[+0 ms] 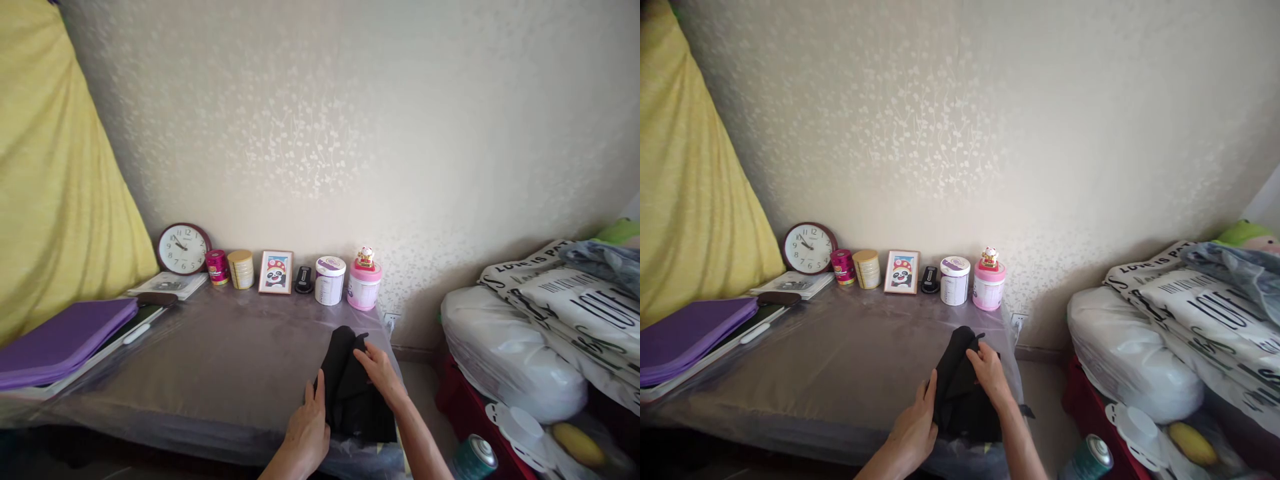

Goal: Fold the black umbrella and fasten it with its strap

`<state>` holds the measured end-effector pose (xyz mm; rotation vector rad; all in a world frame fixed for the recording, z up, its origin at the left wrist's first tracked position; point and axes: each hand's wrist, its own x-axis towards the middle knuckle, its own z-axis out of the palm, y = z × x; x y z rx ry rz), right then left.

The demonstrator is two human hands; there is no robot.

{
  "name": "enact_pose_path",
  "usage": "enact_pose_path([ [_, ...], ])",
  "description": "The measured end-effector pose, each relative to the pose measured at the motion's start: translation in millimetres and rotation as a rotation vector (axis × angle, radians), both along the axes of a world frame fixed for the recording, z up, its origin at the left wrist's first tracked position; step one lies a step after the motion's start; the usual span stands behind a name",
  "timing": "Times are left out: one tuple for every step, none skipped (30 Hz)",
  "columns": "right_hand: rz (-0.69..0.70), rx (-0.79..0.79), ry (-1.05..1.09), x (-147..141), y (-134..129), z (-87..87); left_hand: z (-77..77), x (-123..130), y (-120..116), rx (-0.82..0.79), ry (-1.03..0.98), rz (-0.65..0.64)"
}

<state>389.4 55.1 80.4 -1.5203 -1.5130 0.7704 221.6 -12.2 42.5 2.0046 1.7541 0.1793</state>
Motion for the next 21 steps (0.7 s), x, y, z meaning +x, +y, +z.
enact_pose_path([
  [0.02, 0.009, 0.024, -7, 4, 0.1, 0.7, 1, 0, -0.001, 0.002, 0.002],
  [0.04, 0.014, 0.042, -15, 9, -1.2, 1.1, 1, 0, 0.001, 0.002, 0.006],
  [0.054, 0.015, 0.052, -21, 13, -3.8, 1.2, 2, 0, 0.003, 0.001, 0.008],
  [0.055, 0.018, 0.057, -27, 19, -7.4, 0.9, 3, 0, 0.006, -0.001, 0.009],
  [0.051, 0.02, 0.055, -32, 24, -11.8, 0.4, 3, 0, 0.006, -0.001, 0.009],
  [0.041, 0.017, 0.049, -36, 29, -16.8, -0.2, 3, 0, 0.006, 0.003, 0.005],
  [0.03, 0.013, 0.04, -39, 33, -22.0, -0.6, 3, 0, 0.005, 0.011, -0.002],
  [0.021, 0.007, 0.022, -42, 37, -26.9, -0.9, 3, 0, 0.002, 0.021, -0.009],
  [0.018, -0.003, -0.006, -45, 40, -31.3, -0.8, 3, 0, -0.003, 0.033, -0.013],
  [0.018, -0.016, -0.048, -47, 41, -34.7, -0.5, 3, 0, -0.006, 0.043, -0.018],
  [0.02, -0.03, -0.101, -49, 42, -37.1, 0.2, 3, 0, -0.006, 0.05, -0.024],
  [0.024, -0.041, -0.158, -50, 42, -38.2, 0.9, 2, 0, 0.0, 0.053, -0.031],
  [0.029, -0.05, -0.213, -52, 41, -38.1, 1.6, 1, 0, 0.007, 0.053, -0.039],
  [0.034, -0.061, -0.259, -53, 40, -36.9, 1.8, -1, 0, 0.015, 0.053, -0.051],
  [0.042, -0.07, -0.294, -55, 39, -35.1, 1.6, -4, -1, 0.022, 0.052, -0.063],
  [0.053, -0.074, -0.316, -56, 37, -32.8, 0.6, -6, -2, 0.026, 0.05, -0.069],
  [0.066, -0.075, -0.323, -58, 36, -30.5, -1.2, -10, -3, 0.029, 0.049, -0.068],
  [0.084, -0.077, -0.314, -59, 35, -28.4, -3.5, -13, -5, 0.036, 0.049, -0.059],
  [0.105, -0.08, -0.289, -60, 34, -26.7, -6.2, -16, -7, 0.055, 0.055, -0.043],
  [0.127, -0.08, -0.256, -62, 33, -25.6, -8.8, -19, -8, 0.093, 0.066, -0.025],
  [0.15, -0.078, -0.221, -63, 32, -24.9, -11.1, -22, -10, 0.148, 0.078, -0.006],
])
